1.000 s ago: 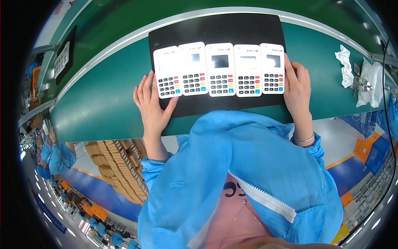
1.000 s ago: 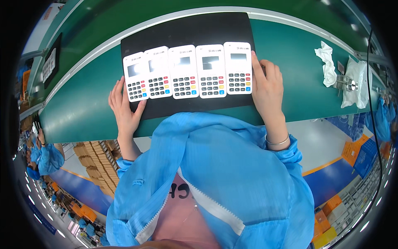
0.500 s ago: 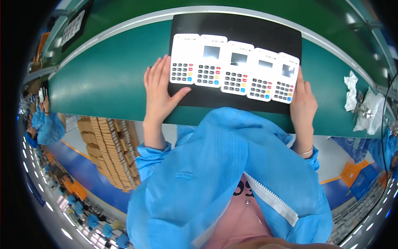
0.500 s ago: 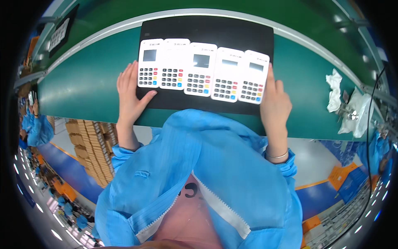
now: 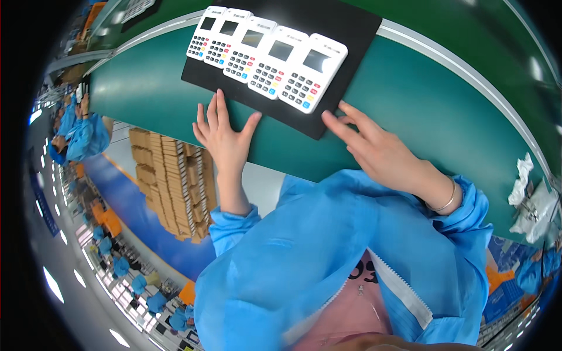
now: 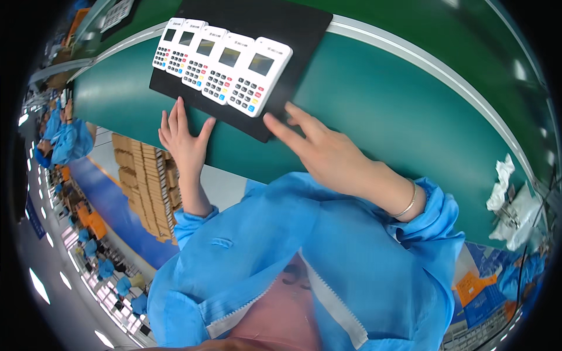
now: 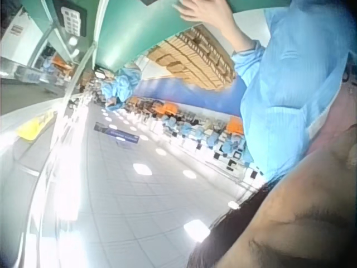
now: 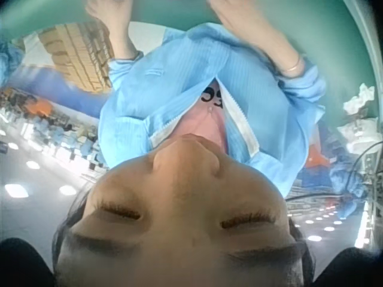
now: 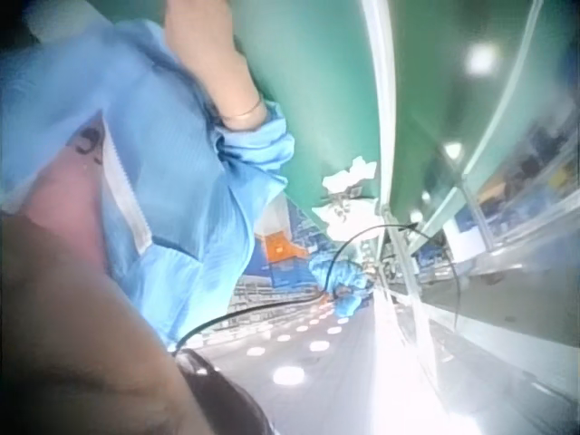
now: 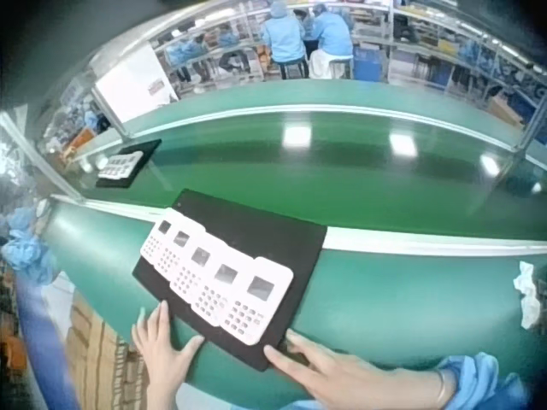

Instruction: The person wipes the surfaces of electronic devices with a cloth, stacks them together, and then folds a piece of white material at a workstation.

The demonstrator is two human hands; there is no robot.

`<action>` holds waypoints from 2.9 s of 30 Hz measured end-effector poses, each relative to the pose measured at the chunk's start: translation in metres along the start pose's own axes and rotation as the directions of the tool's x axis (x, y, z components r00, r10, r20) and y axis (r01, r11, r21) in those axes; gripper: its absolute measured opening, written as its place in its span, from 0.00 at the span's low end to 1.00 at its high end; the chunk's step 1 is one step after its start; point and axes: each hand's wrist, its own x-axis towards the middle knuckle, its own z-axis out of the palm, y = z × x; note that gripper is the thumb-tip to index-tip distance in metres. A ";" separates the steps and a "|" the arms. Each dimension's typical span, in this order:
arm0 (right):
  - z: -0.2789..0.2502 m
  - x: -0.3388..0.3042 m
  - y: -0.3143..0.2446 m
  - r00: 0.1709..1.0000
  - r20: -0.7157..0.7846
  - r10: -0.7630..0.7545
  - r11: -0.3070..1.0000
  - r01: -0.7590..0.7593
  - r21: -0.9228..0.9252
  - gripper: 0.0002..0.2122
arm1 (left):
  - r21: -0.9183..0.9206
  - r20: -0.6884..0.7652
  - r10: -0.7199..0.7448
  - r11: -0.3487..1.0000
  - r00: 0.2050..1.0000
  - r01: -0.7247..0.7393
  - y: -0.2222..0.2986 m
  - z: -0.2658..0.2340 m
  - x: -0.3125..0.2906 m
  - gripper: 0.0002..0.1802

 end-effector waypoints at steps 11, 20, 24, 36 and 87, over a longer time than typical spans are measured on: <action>0.006 0.039 0.035 0.987 -0.151 -0.055 0.980 0.082 0.181 0.22 | 0.090 -0.041 -0.085 0.992 0.996 0.088 -0.005 0.034 0.140 0.52; 0.014 0.047 0.029 0.977 -0.177 -0.121 0.970 0.154 0.188 0.18 | -0.017 -0.011 -0.241 0.970 0.971 0.240 0.006 0.053 0.259 0.56; 0.022 0.049 0.028 0.969 -0.216 -0.116 0.970 0.157 0.185 0.16 | -0.115 -0.061 -0.312 0.946 0.948 0.304 -0.004 0.069 0.277 0.55; 0.032 0.053 0.031 0.981 -0.165 -0.105 0.960 0.143 0.241 0.18 | -0.826 -0.252 -0.269 0.560 0.930 -0.061 0.042 0.062 0.234 0.25; -0.006 0.038 0.111 0.984 -0.029 -0.179 -0.406 -0.047 0.912 0.40 | -0.070 0.310 0.671 -0.691 0.674 0.720 0.236 0.049 0.134 0.42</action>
